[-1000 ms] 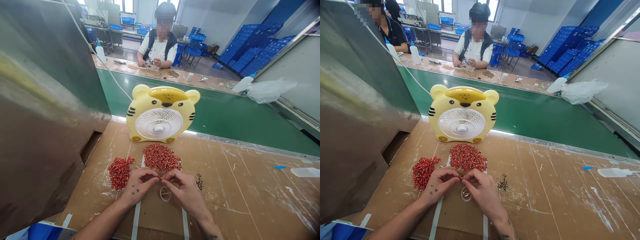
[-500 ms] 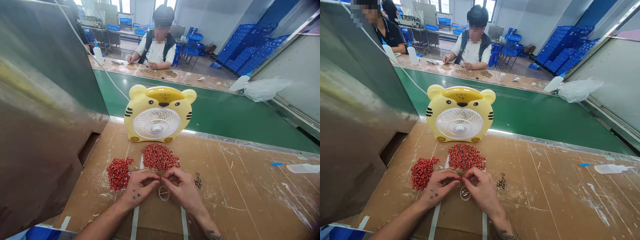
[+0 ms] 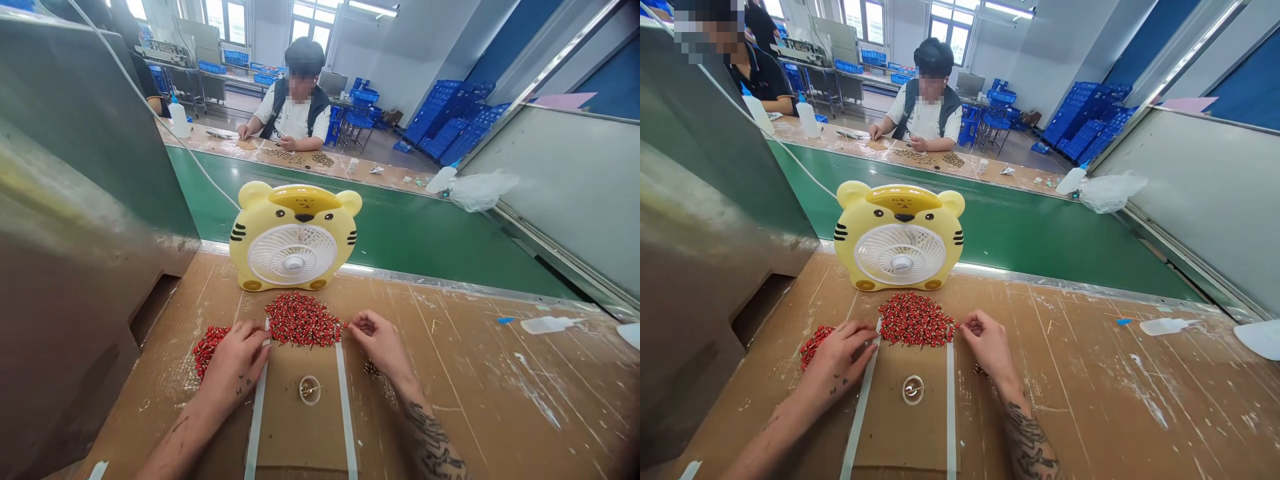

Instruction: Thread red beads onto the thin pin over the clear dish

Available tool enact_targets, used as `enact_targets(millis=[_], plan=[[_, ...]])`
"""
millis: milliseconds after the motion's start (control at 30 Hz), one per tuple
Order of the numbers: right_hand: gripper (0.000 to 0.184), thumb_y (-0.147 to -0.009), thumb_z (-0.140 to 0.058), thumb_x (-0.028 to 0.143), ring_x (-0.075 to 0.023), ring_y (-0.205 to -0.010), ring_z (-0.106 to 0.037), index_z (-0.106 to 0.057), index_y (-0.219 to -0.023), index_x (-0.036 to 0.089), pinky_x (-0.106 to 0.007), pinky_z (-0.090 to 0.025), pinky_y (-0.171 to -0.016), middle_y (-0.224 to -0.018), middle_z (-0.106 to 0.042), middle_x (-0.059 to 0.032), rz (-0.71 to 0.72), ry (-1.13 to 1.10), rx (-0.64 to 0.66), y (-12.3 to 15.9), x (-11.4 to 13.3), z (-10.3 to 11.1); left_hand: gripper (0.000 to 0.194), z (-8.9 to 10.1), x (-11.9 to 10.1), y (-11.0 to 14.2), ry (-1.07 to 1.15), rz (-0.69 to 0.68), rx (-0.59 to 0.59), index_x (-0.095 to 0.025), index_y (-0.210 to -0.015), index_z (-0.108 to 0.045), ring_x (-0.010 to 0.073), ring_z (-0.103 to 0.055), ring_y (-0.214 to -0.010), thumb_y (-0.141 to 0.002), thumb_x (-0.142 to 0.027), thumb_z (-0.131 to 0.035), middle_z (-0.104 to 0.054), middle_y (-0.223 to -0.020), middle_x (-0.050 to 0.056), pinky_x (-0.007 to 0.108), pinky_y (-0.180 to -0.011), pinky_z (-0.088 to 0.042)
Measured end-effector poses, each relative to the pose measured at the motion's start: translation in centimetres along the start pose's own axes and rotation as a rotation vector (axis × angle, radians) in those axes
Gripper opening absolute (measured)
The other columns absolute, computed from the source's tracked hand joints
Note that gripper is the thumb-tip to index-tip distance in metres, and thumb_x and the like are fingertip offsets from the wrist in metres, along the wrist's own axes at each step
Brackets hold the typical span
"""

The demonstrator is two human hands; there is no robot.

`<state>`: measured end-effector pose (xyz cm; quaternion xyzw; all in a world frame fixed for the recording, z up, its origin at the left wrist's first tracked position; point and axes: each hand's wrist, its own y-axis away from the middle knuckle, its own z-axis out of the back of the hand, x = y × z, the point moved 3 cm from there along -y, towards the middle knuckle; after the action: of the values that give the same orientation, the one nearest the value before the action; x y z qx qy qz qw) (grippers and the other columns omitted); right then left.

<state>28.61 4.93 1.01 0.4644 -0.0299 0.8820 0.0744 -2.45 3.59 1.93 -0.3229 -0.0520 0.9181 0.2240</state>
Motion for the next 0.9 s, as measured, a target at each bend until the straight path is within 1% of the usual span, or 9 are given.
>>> enact_targets(millis=[67, 167, 300, 400, 533, 600, 700, 800, 900], plan=[[0.018, -0.074, -0.067, 0.037, -0.0193, -0.066, -0.064, -0.065, -0.072, 0.019, -0.030, -0.051, -0.065, -0.070, -0.070, -0.0031, 0.002, 0.014, 0.001, -0.6, -0.2, 0.0, 0.021, 1.0, 0.9, -0.5, -0.168, 0.050, 0.082, -0.018, -0.099, -0.072, 0.0291, -0.060, -0.101, -0.091, -0.017, -0.052, -0.067, -0.110, 0.013, 0.041, -0.087, -0.049], [0.022, -0.076, -0.065, 0.041, -0.0199, -0.068, -0.066, -0.065, -0.073, 0.019, -0.031, -0.052, -0.067, -0.072, -0.072, -0.0046, -0.007, -0.005, -0.008, -0.6, -0.4, -0.1, 0.027, 1.9, 2.2, -1.1, -0.297, 0.107, 0.181, -0.019, -0.098, -0.072, 0.0286, -0.059, -0.099, -0.092, -0.014, -0.046, -0.066, -0.108, 0.014, 0.040, -0.086, -0.048], [0.029, -0.077, -0.065, 0.047, -0.0203, -0.069, -0.069, -0.063, -0.079, 0.018, -0.030, -0.056, -0.065, -0.076, -0.073, -0.0065, -0.030, -0.063, 0.026, 0.8, -1.3, 0.5, 0.031, 2.1, 3.5, -1.3, -0.265, 0.161, 0.279, -0.020, -0.097, -0.073, 0.0245, -0.061, -0.094, -0.094, -0.013, -0.044, -0.068, -0.099, 0.012, 0.033, -0.083, -0.046], [0.027, -0.078, -0.067, 0.044, -0.0210, -0.070, -0.070, -0.066, -0.084, 0.018, -0.031, -0.056, -0.067, -0.078, -0.074, -0.0064, -0.041, -0.043, 0.055, 2.5, -1.9, 1.5, 0.032, 1.9, 3.8, -1.4, -0.240, 0.164, 0.308, -0.020, -0.096, -0.074, 0.0237, -0.063, -0.091, -0.093, -0.013, -0.043, -0.069, -0.096, 0.011, 0.032, -0.082, -0.045], [0.016, -0.088, -0.059, 0.034, -0.0198, -0.072, -0.068, -0.069, -0.089, 0.021, -0.030, -0.054, -0.070, -0.083, -0.074, -0.0043, 0.080, 0.214, 0.160, 4.2, -1.8, 2.3, 0.031, 1.9, 3.5, -1.9, -0.260, 0.157, 0.291, -0.019, -0.093, -0.075, 0.0242, -0.064, -0.090, -0.091, -0.012, -0.045, -0.071, -0.093, 0.011, 0.032, -0.082, -0.045], [0.016, -0.092, -0.054, 0.029, -0.0200, -0.074, -0.067, -0.069, -0.090, 0.022, -0.030, -0.052, -0.070, -0.085, -0.074, -0.0041, 0.167, 0.336, 0.198, 4.5, -1.5, 2.4, 0.032, 1.8, 3.3, -1.9, -0.281, 0.145, 0.274, -0.019, -0.092, -0.075, 0.0244, -0.065, -0.090, -0.091, -0.012, -0.044, -0.072, -0.093, 0.011, 0.032, -0.081, -0.046], [0.018, -0.093, -0.051, 0.025, -0.0213, -0.076, -0.066, -0.069, -0.088, 0.022, -0.031, -0.050, -0.070, -0.083, -0.072, -0.0044, 0.243, 0.442, 0.200, 4.6, -0.8, 2.4, 0.032, 1.7, 3.5, -1.7, -0.304, 0.135, 0.251, -0.019, -0.092, -0.075, 0.0255, -0.065, -0.090, -0.091, -0.013, -0.043, -0.073, -0.095, 0.011, 0.034, -0.080, -0.048], [0.018, -0.094, -0.053, 0.024, -0.0211, -0.077, -0.065, -0.069, -0.087, 0.022, -0.031, -0.050, -0.071, -0.083, -0.070, -0.0047, 0.272, 0.404, 0.197, 5.4, 0.5, 1.7, 0.031, 2.0, 4.0, -1.4, -0.288, 0.121, 0.215, -0.020, -0.090, -0.075, 0.0276, -0.065, -0.097, -0.091, -0.015, -0.044, -0.073, -0.105, 0.011, 0.036, -0.081, -0.049], [0.014, -0.094, -0.058, 0.027, -0.0193, -0.079, -0.065, -0.070, -0.090, 0.021, -0.029, -0.050, -0.073, -0.085, -0.071, -0.0043, 0.292, 0.236, 0.287, 6.9, 2.2, -0.2, 0.029, 3.0, 4.0, -1.1, -0.179, 0.125, 0.100, -0.020, -0.089, -0.076, 0.0273, -0.065, -0.098, -0.090, -0.018, -0.047, -0.074, -0.107, 0.010, 0.037, -0.084, -0.050]])
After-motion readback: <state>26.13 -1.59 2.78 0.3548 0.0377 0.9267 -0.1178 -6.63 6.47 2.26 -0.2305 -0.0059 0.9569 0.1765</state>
